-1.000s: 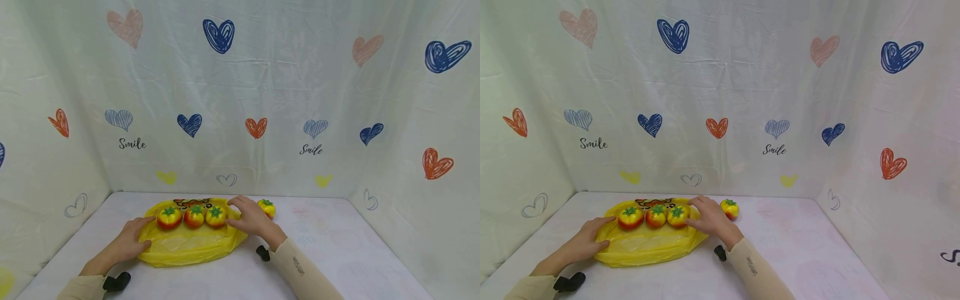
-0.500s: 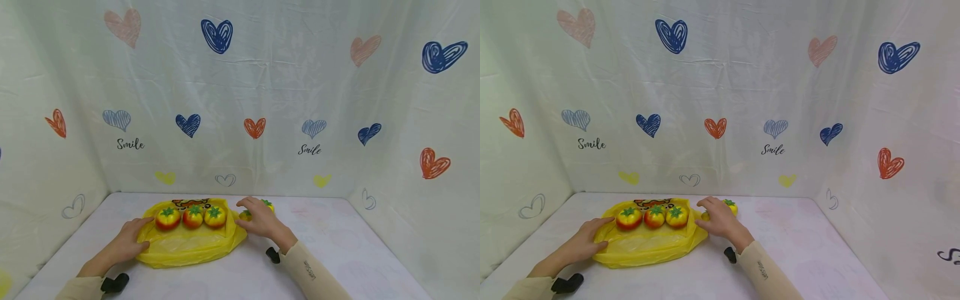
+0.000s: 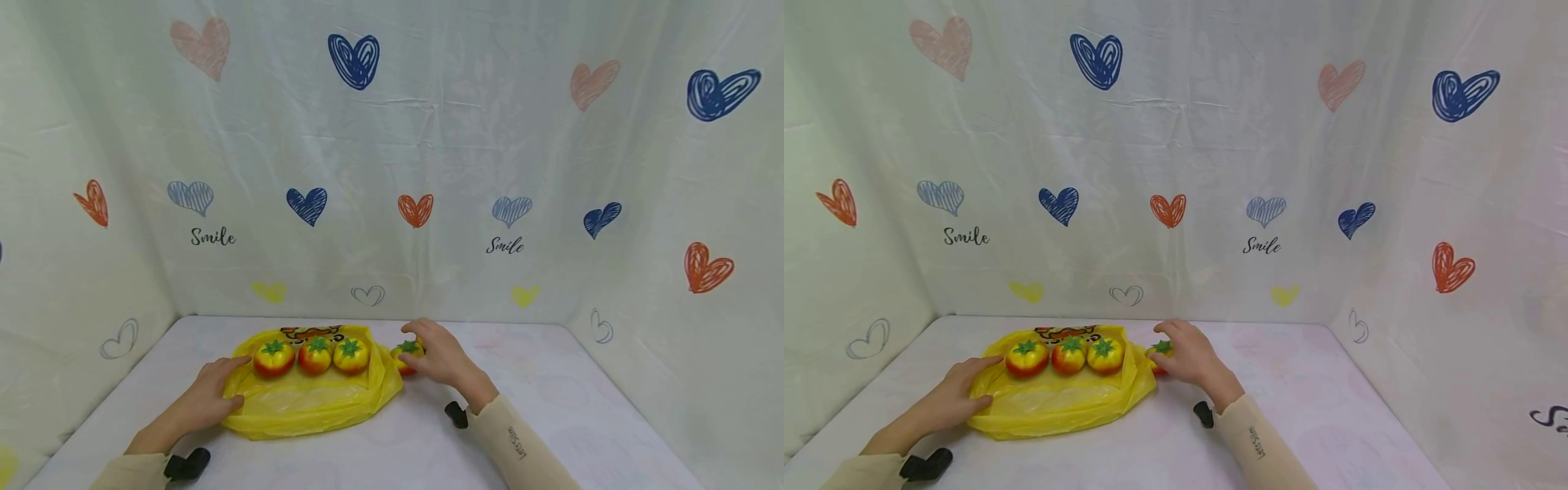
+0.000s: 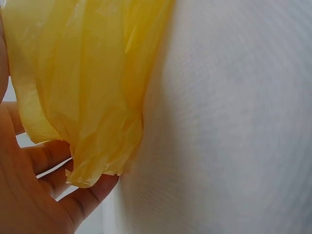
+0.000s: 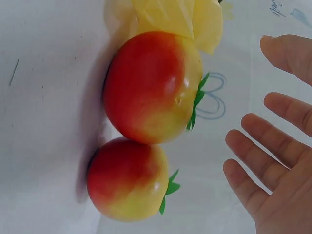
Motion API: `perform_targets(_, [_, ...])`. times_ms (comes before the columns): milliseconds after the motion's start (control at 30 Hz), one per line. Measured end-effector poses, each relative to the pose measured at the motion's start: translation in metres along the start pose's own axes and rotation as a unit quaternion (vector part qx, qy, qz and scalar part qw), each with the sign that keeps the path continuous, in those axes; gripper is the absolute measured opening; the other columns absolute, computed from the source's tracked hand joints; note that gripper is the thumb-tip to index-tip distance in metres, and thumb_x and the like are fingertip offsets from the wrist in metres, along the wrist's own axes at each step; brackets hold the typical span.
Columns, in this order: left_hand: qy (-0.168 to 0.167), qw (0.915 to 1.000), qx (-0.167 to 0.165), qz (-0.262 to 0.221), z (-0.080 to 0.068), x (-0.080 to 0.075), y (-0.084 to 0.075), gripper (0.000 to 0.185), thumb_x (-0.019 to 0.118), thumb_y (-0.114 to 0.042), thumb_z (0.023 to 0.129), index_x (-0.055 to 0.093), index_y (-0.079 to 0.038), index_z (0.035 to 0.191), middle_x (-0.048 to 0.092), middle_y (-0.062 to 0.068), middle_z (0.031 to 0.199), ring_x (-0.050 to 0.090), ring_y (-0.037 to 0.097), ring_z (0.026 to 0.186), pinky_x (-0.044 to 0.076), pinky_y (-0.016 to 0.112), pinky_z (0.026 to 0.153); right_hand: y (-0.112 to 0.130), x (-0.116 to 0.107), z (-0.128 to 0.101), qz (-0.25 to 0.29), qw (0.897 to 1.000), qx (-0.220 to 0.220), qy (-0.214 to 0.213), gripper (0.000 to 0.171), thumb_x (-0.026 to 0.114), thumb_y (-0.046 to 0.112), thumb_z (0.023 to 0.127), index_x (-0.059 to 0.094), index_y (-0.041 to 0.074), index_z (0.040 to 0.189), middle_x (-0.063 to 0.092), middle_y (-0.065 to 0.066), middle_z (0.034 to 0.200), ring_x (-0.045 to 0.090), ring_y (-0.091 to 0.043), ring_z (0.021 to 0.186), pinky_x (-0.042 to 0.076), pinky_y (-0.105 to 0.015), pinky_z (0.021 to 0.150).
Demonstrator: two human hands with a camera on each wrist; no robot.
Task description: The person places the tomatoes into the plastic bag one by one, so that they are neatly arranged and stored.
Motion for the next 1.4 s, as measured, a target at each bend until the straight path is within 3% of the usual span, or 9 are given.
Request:
perform_targets(467, [-0.005,1.0,0.004,-0.002,-0.002,-0.001,-0.003,0.068,0.069,-0.014,0.073,0.045,0.004,0.134,0.046,0.026,0.127,0.041,0.041,0.111,0.036,0.064,0.093,-0.021,-0.003,-0.001,0.023,0.999,0.043,-0.015,0.042,0.072,0.032,0.083,0.06,0.015,0.12,0.058,0.001,0.12,0.056,-0.021,0.106,0.046,-0.04,0.095])
perform_targets(667, [-0.008,0.9999,0.012,-0.001,-0.002,-0.002,-0.003,0.067,0.069,-0.014,0.073,0.045,0.004,0.133,0.047,0.026,0.126,0.041,0.041,0.11,0.036,0.065,0.092,-0.03,-0.006,-0.001,0.018,0.998,0.053,-0.024,0.043,0.072,0.032,0.083,0.061,0.014,0.121,0.058,0.0,0.123,0.054,-0.02,0.114,0.044,-0.041,0.099])
perform_targets(1000, [-0.004,1.0,0.002,-0.007,-0.002,-0.001,-0.003,0.068,0.069,-0.014,0.073,0.045,0.004,0.134,0.046,0.026,0.127,0.04,0.041,0.111,0.035,0.065,0.093,-0.046,-0.005,-0.006,0.061,0.994,0.088,-0.007,0.044,0.073,0.031,0.082,0.06,0.017,0.121,0.055,0.001,0.126,0.051,-0.022,0.117,0.041,-0.046,0.101])
perform_targets(1400, [-0.005,0.9999,0.007,-0.007,-0.001,0.0,0.0,0.067,0.069,-0.014,0.073,0.046,0.004,0.134,0.047,0.025,0.127,0.04,0.04,0.111,0.036,0.064,0.092,-0.063,0.002,-0.008,0.073,0.99,0.116,0.007,0.047,0.075,0.028,0.08,0.059,0.014,0.121,0.054,-0.002,0.127,0.05,-0.025,0.119,0.037,-0.047,0.105])
Point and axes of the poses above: each hand's wrist, its own z-axis towards the middle knuckle, its own x-axis out of the palm, y = z × x, the point moved 3 cm from there along z, towards the middle knuckle
